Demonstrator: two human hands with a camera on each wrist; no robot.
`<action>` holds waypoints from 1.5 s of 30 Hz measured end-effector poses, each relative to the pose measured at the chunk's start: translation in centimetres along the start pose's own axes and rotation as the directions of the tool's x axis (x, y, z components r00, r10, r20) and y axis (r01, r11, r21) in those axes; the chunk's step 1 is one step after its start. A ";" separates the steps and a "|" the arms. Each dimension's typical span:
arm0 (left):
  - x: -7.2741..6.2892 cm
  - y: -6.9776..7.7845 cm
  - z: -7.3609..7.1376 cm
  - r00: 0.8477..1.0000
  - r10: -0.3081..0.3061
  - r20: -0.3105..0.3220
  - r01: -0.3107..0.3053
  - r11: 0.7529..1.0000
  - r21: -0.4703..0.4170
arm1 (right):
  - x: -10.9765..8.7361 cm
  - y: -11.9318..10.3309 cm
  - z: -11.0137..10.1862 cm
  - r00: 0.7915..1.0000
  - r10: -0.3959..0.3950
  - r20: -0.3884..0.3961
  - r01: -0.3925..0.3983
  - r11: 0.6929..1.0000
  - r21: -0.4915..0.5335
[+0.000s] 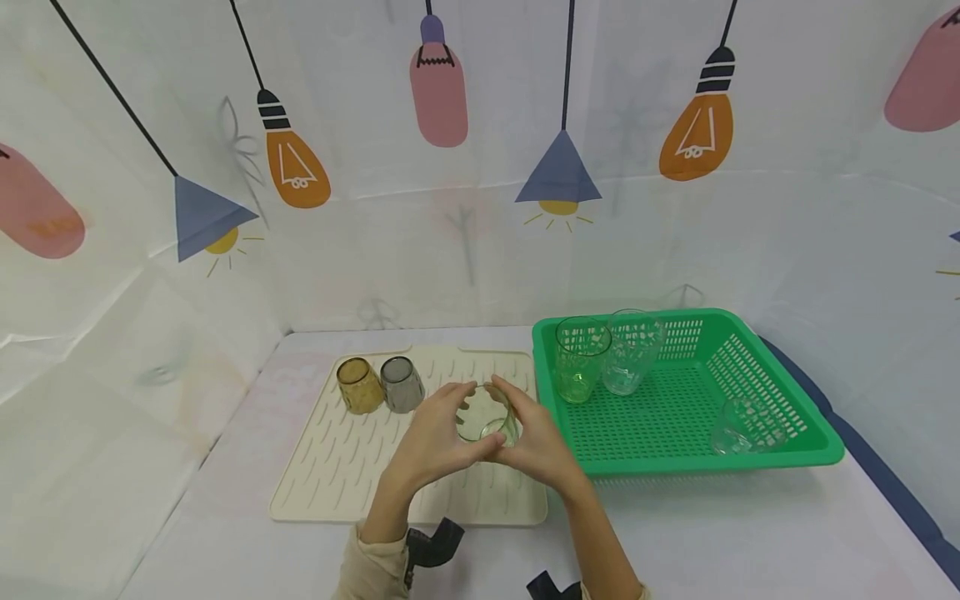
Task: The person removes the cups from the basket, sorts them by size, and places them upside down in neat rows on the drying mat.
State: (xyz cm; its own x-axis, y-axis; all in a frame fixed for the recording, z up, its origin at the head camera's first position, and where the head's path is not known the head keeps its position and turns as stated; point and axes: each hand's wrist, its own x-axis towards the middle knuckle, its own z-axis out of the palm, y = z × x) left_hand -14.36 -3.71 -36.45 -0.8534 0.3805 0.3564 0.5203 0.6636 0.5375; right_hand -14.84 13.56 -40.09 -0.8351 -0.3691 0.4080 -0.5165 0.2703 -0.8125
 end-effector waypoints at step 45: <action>-1.4 -3.7 2.0 0.971 -0.221 -0.095 0.006 0.417 -0.909 | -1.0 0.7 -1.5 0.996 0.000 -0.086 0.022 0.968 0.250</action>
State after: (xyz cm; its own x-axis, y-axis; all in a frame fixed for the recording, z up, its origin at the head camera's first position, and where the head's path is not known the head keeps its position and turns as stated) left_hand -15.10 -5.42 -40.44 -0.9401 0.1621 0.2998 0.2408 -0.3066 0.9209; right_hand -14.66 15.41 -40.44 -0.8484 -0.2909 0.4424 -0.4705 0.0313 -0.8818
